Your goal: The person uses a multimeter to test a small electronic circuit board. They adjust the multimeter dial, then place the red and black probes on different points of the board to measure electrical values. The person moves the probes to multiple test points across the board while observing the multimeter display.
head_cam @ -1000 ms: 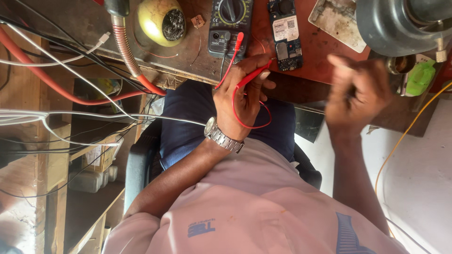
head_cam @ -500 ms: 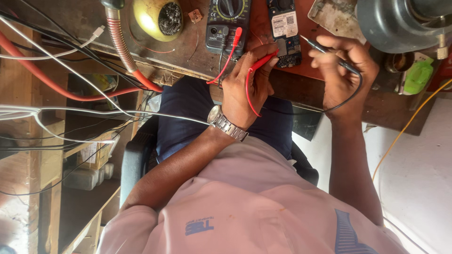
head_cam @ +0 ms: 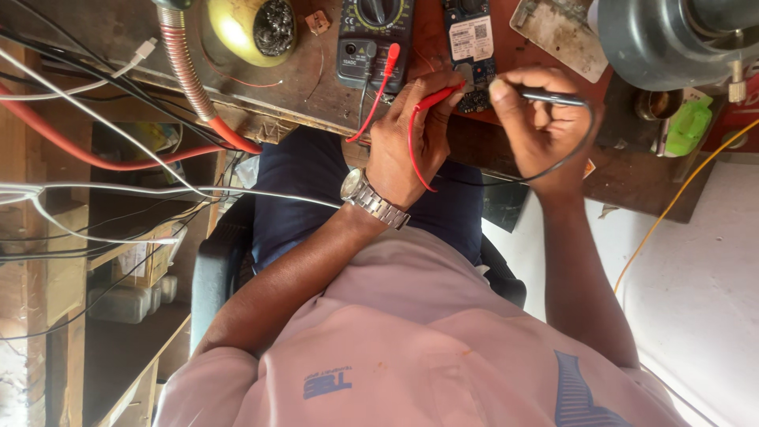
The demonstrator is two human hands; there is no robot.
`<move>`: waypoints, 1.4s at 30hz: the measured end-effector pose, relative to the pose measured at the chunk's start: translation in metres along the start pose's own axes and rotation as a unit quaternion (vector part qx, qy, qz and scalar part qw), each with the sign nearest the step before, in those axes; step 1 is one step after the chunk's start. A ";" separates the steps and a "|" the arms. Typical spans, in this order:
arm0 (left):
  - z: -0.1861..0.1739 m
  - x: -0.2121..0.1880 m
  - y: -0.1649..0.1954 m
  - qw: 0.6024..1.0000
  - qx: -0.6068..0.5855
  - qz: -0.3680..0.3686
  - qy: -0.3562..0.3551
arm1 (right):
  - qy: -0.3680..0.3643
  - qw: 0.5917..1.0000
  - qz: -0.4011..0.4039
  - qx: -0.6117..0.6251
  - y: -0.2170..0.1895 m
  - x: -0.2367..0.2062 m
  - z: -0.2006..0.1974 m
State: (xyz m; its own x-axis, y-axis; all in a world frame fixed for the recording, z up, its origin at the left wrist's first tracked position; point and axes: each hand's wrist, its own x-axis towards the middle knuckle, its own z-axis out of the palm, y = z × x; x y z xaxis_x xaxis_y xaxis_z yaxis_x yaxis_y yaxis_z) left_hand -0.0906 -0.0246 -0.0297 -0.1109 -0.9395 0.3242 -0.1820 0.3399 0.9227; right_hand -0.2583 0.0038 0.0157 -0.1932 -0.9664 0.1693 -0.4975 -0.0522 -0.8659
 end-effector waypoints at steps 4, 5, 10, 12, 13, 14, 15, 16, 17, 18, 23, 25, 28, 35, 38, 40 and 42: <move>-0.002 0.001 0.001 1.000 0.020 0.016 0.000 | 0.002 1.000 0.009 -0.026 0.007 -0.003 0.001; -0.002 0.001 0.001 1.000 0.020 0.023 0.001 | 0.003 1.000 0.009 -0.014 0.008 -0.003 0.002; -0.002 0.001 0.001 1.000 0.006 0.016 0.000 | 0.000 0.999 0.021 0.041 0.013 -0.003 0.003; -0.002 0.000 0.001 1.000 0.002 0.014 0.000 | 0.001 0.999 0.025 0.033 0.014 -0.003 0.003; -0.001 0.000 0.000 1.000 0.007 0.015 -0.001 | 0.001 0.999 0.027 0.030 0.013 -0.003 0.003; 0.000 0.001 0.000 1.000 0.013 0.016 -0.003 | -0.001 0.999 0.028 0.041 0.013 -0.003 0.002; 0.000 0.001 -0.001 1.000 0.019 0.018 -0.004 | -0.004 0.998 0.029 0.053 0.013 -0.003 0.002; 0.000 0.001 -0.001 1.000 0.019 0.017 -0.003 | -0.006 0.997 0.031 0.064 0.013 -0.003 0.001; 0.000 0.000 -0.001 1.000 0.019 0.017 -0.002 | -0.007 0.998 0.024 0.055 0.013 -0.003 0.001; 0.000 0.000 -0.001 1.000 0.019 0.017 -0.001 | -0.006 0.999 0.017 0.045 0.013 -0.003 0.001; -0.001 -0.001 0.000 1.000 0.017 0.012 -0.001 | -0.002 0.999 0.020 0.041 0.013 -0.004 0.001; -0.001 0.000 0.000 1.000 0.014 0.012 -0.001 | 0.004 0.998 0.016 0.063 0.012 -0.004 0.003; -0.001 -0.001 -0.001 1.000 0.016 0.016 -0.003 | 0.014 1.000 -0.010 -0.010 0.010 -0.005 0.003; -0.001 -0.002 -0.001 1.000 0.007 0.023 -0.006 | -0.002 0.998 -0.015 -0.065 0.001 -0.002 0.001; -0.001 -0.002 -0.002 1.000 0.010 0.021 -0.012 | -0.007 0.997 -0.021 -0.076 0.000 -0.001 0.000; 0.000 -0.002 -0.002 1.000 0.014 0.022 -0.013 | -0.015 0.997 -0.029 -0.068 -0.001 -0.002 -0.001; -0.001 -0.002 -0.002 0.999 0.021 0.025 -0.010 | -0.018 0.998 -0.017 -0.057 -0.001 -0.003 -0.002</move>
State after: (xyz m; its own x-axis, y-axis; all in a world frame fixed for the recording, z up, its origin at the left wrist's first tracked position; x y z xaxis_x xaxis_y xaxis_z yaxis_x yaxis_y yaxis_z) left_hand -0.0889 -0.0234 -0.0324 -0.1413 -0.9202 0.3651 -0.2162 0.3886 0.8957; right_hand -0.2586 0.0071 0.0169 -0.1445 -0.9732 0.1791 -0.5964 -0.0588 -0.8005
